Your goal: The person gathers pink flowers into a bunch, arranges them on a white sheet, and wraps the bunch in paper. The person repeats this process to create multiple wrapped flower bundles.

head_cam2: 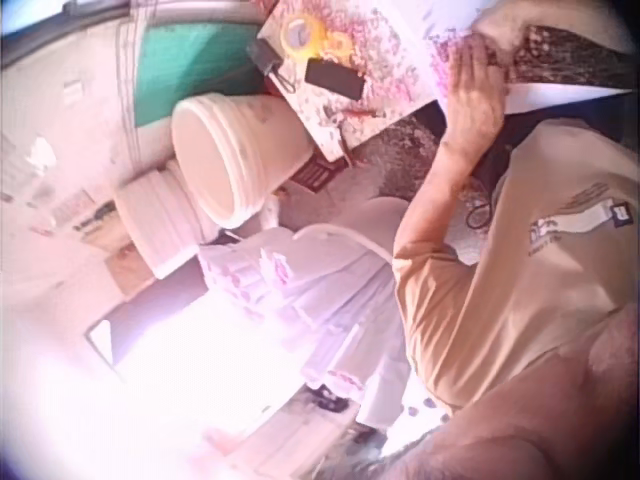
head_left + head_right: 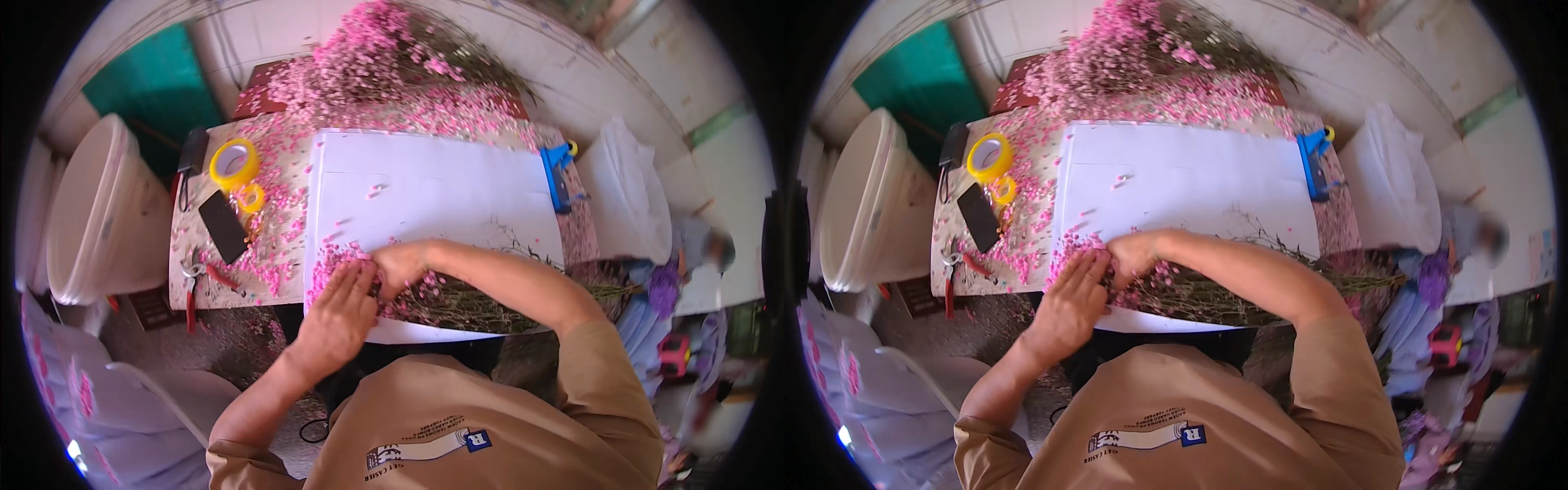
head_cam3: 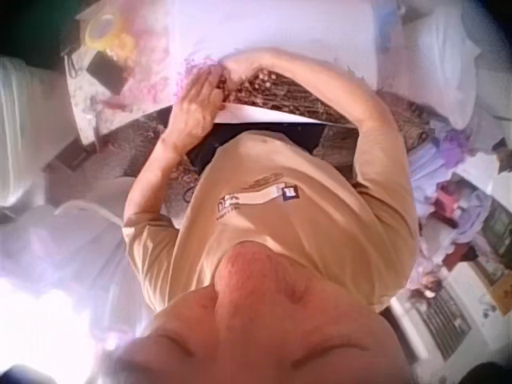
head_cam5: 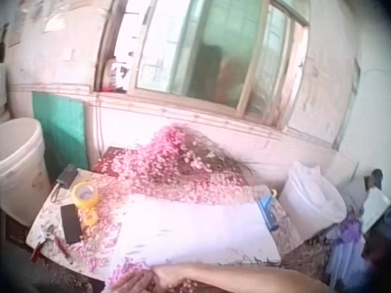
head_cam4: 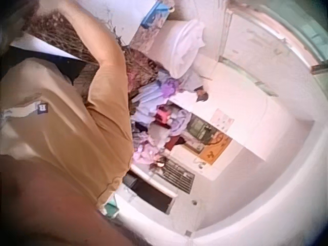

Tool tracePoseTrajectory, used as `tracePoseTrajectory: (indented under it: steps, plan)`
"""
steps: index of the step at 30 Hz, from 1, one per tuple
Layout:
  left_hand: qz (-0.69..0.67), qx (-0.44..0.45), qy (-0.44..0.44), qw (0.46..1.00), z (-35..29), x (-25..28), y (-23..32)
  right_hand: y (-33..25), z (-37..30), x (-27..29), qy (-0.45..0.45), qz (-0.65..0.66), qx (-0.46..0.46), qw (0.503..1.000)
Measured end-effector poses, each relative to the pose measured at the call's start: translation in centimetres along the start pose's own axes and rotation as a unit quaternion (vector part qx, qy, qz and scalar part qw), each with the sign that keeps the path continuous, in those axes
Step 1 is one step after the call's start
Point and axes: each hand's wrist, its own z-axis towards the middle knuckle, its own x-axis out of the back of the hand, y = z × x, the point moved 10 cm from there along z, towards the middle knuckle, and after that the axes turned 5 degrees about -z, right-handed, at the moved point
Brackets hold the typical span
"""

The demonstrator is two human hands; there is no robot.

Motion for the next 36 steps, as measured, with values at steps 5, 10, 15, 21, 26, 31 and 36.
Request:
tracePoseTrajectory:
  steps: [5, 10, 15, 21, 26, 31, 36]
  plan:
    - [-0.117, 0.011, -0.103, 0.988, 3.9, -0.8, -4.7, -2.6, -7.3, 11.3, 0.25, -0.191, -0.026, 0.949]
    - [-0.194, 0.187, -0.282, 0.921, 5.7, -3.9, -11.5, -12.0, -16.8, 3.4, 0.216, -0.467, -0.113, 0.85]
    - [-0.207, 0.206, -0.326, 0.899, 7.9, -6.6, -15.7, -3.3, -13.4, 1.3, 0.301, -0.464, -0.111, 0.826]
    - [0.086, 0.048, -0.084, 0.992, 11.0, -0.9, -8.4, 2.2, -11.4, 5.4, 0.189, -0.285, -0.125, 0.931]
    - [0.115, 0.06, -0.241, 0.962, 10.2, -5.7, -6.8, 4.6, -11.7, 8.7, 0.2, -0.26, -0.117, 0.937]
    - [0.012, 0.097, -0.365, 0.926, 13.3, -7.4, -12.4, 10.4, -14.8, 11.3, 0.102, -0.222, -0.203, 0.948]
    - [-0.074, 0.151, -0.449, 0.878, 13.4, -9.0, -15.3, 10.7, -15.7, 10.1, 0.1, -0.199, -0.191, 0.956]
